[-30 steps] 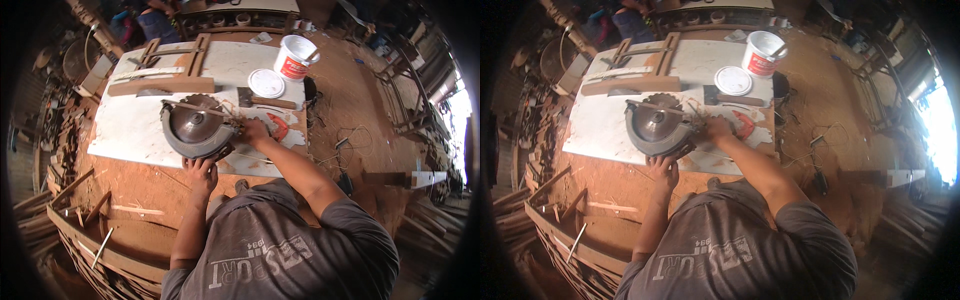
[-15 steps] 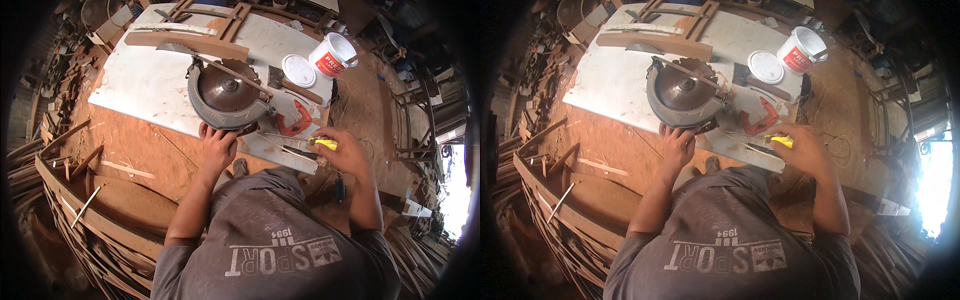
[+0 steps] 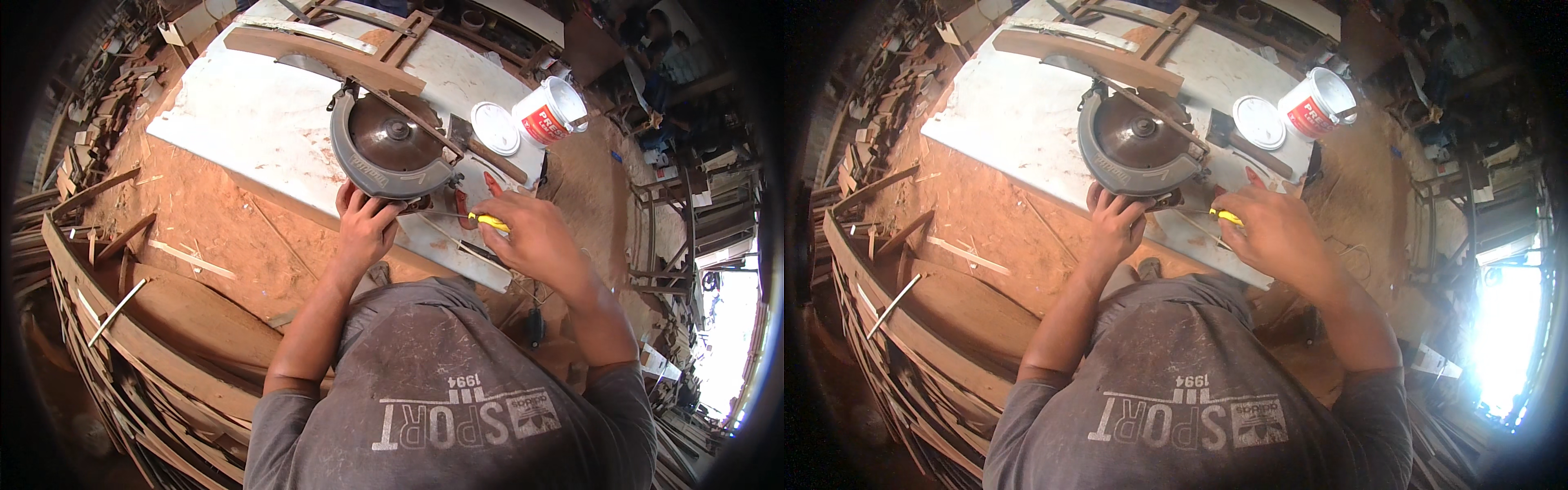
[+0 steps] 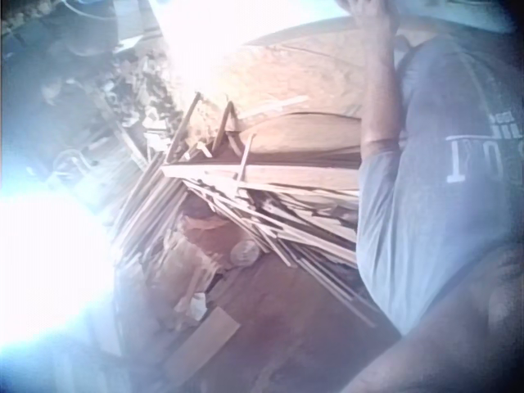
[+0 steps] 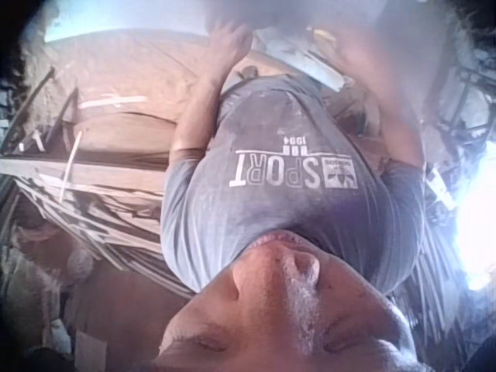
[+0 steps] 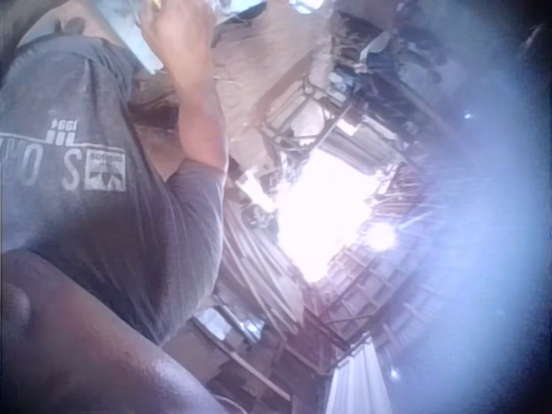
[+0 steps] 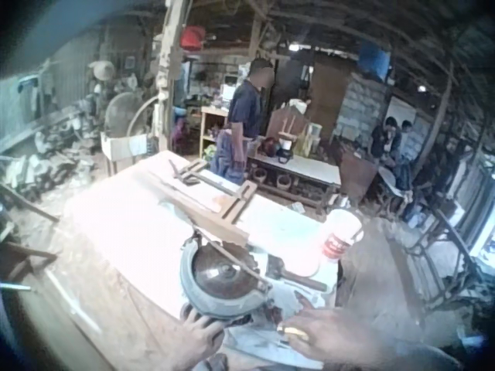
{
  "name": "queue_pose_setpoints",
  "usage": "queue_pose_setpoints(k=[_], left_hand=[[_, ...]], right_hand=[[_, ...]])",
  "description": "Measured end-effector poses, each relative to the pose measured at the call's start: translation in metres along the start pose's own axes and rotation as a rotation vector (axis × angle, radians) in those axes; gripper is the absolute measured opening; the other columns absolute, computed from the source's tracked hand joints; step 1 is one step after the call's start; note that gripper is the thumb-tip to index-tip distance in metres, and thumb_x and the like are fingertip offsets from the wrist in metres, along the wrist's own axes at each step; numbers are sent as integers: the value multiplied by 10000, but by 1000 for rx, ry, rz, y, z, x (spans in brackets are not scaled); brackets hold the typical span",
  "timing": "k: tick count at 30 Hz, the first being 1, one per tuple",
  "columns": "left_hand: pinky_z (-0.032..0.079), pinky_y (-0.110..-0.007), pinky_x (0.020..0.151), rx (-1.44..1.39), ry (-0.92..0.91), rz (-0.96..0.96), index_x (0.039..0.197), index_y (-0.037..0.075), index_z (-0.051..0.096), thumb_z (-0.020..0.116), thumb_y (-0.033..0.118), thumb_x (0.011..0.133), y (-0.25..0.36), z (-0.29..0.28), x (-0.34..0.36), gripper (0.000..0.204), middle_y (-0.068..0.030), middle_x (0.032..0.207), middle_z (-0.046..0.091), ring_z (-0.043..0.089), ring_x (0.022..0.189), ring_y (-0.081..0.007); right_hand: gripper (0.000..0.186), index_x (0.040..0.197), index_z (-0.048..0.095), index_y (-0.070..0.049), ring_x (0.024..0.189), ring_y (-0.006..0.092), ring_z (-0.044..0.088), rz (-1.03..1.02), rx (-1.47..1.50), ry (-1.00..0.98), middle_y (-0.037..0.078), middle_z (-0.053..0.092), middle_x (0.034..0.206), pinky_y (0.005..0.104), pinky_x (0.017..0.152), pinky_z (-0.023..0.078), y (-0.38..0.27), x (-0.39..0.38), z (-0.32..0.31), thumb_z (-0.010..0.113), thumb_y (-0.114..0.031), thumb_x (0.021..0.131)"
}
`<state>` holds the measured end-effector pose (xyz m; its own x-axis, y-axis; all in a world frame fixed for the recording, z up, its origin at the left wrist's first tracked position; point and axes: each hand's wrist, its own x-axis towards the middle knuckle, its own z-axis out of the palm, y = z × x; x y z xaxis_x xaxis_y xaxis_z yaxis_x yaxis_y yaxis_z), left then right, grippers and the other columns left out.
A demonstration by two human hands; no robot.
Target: The person adjusts a circular saw on a workbench using a screwdriver to tighten screws on the blade guard and base. They then plug the saw's power cord into a power strip on the floor.
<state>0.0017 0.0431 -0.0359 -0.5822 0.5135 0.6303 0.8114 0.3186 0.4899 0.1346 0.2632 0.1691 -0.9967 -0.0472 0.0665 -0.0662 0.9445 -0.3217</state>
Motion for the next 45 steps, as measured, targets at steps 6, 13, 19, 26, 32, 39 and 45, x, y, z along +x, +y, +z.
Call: queue_pose_setpoints(k=[6,13,19,26,32,39,45], left_hand=[[254,-563,1238,8,-29,-17,1074,196,788,780,84,750,-2,1,-4,343,-21,1171,717,573,1286,-302],[261,-566,1235,20,-28,-2,1075,195,785,783,88,751,-4,2,-4,342,-21,1169,717,573,1287,-301],[259,-570,1238,10,-15,6,1070,185,779,784,86,756,-3,-1,-2,329,-22,1169,715,576,1285,-305],[256,-587,1238,1,12,5,1029,193,771,798,92,739,-5,2,-6,308,-18,1167,715,582,1284,-301],[258,-587,1239,-24,37,-11,1057,201,759,807,98,727,-6,2,-9,349,-13,1172,714,586,1284,-287],[259,-590,1241,-19,65,4,1030,182,733,805,115,759,-10,5,-11,288,-9,1149,701,591,1283,-250],[213,-669,1245,-11,109,-61,947,160,742,803,136,740,-12,10,-18,216,-94,1289,649,515,1371,-363]], right_hand=[[196,1106,754,-93,923,360,736,-9,-87,-24,137,760,1020,486,817,585,-7,4,-2,722,-194,941],[187,1040,745,-53,901,345,743,-209,-302,-182,116,716,949,466,785,587,-31,28,-18,727,-157,885],[131,967,715,-39,867,301,736,-434,-608,-270,128,688,1012,427,717,600,-52,53,-20,697,-161,924],[219,961,713,-13,863,287,777,-514,-593,-305,154,686,997,368,667,615,-59,67,-26,774,-186,839],[213,949,695,-11,868,294,766,-333,-603,-379,168,679,1003,395,694,610,-60,75,-25,763,-191,860],[190,965,663,-26,853,332,760,-415,-722,-371,200,671,1082,437,681,598,-57,76,-22,728,-203,939],[229,925,677,-11,839,339,755,-505,-651,-390,178,674,955,422,670,600,-64,79,-29,717,-234,954]])
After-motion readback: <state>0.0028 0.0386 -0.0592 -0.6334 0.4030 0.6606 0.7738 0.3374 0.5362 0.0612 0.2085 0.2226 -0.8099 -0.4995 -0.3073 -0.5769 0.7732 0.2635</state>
